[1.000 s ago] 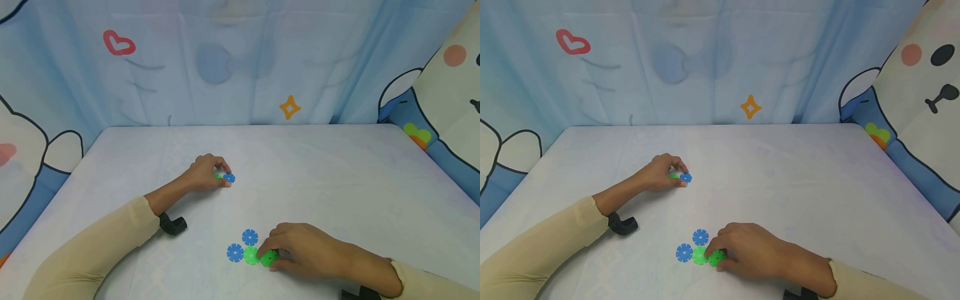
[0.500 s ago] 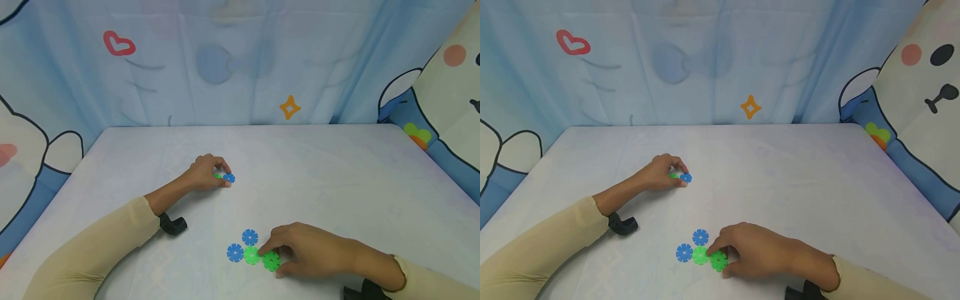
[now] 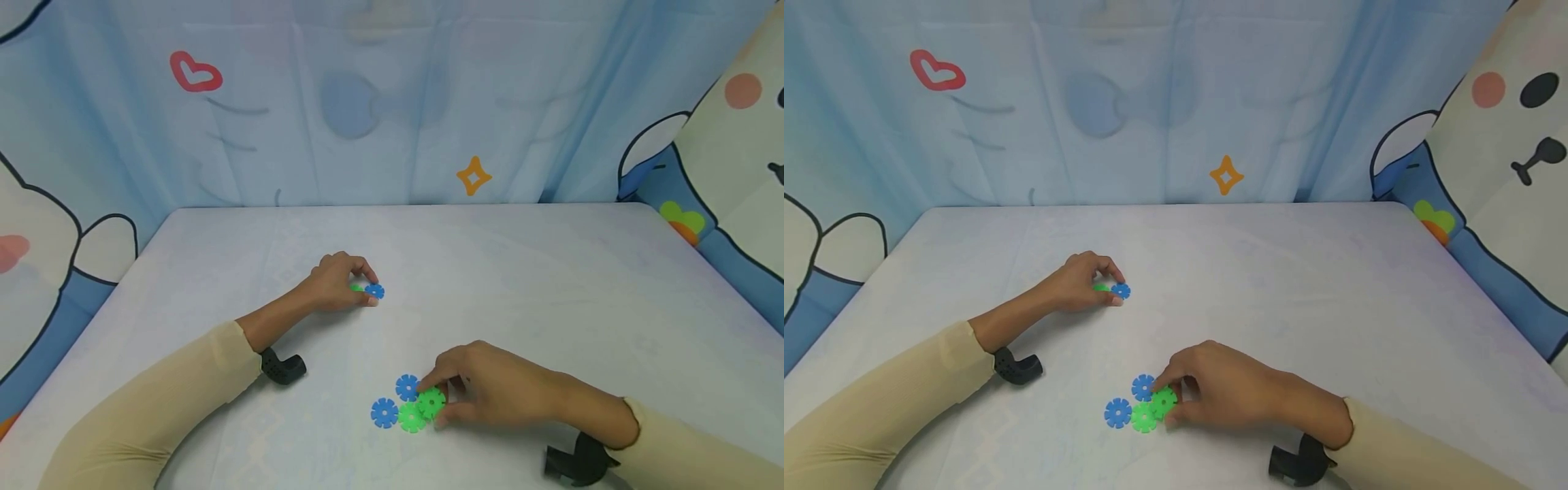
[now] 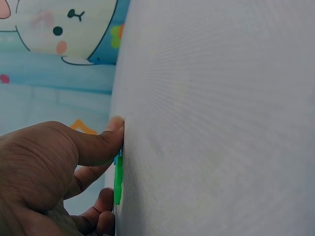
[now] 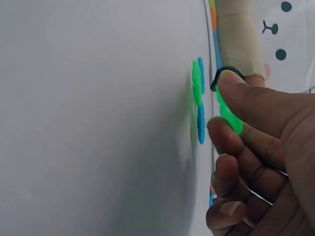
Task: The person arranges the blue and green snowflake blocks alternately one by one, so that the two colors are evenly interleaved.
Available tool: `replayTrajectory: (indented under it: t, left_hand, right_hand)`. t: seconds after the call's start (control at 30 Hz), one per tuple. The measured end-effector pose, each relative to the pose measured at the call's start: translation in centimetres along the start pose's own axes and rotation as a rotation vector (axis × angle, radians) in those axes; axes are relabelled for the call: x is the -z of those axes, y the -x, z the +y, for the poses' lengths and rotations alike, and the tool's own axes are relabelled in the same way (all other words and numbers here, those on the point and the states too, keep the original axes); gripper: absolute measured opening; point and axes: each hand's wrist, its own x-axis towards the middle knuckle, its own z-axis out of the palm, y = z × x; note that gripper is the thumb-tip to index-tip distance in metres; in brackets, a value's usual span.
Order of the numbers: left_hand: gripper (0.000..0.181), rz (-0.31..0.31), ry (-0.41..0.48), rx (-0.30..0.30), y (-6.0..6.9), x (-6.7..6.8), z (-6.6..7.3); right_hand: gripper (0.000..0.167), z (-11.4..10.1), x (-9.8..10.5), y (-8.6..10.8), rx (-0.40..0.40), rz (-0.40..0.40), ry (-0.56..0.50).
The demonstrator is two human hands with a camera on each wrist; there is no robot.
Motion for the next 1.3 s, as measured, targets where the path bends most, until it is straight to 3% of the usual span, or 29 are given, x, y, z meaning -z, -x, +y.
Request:
replayTrajectory:
  t: [0.27,0.5,0.73,0.9,1.07,1.3]
  left_hand:
    - [0.03,0.003,-0.004,0.004,0.0,-0.2,-0.2]
    - [0.03,0.006,-0.001,0.012,-0.1,-0.3,-0.3]
    - [0.03,0.007,0.005,0.011,0.0,-0.3,-0.2]
    - [0.03,0.007,-0.004,0.007,-0.2,-0.3,-0.3]
    - [0.031,0.008,-0.013,0.001,-0.3,-0.3,-0.2]
    - [0.031,0.013,-0.02,-0.005,-0.3,-0.1,-0.1]
  right_hand:
    - [0.035,2.4,1.2,-2.8,0.012,0.215,-0.052]
    - [0.035,4.5,2.2,-5.9,-0.052,0.332,-0.012]
    - [0.035,6.2,2.9,-8.6,-0.104,0.375,-0.018]
    - [0.035,6.6,3.2,-9.9,-0.084,0.367,0.035]
    - [0.034,6.9,3.4,-10.8,-0.099,0.362,0.068]
    - [0.037,7.6,3.5,-11.2,-0.15,0.365,0.03]
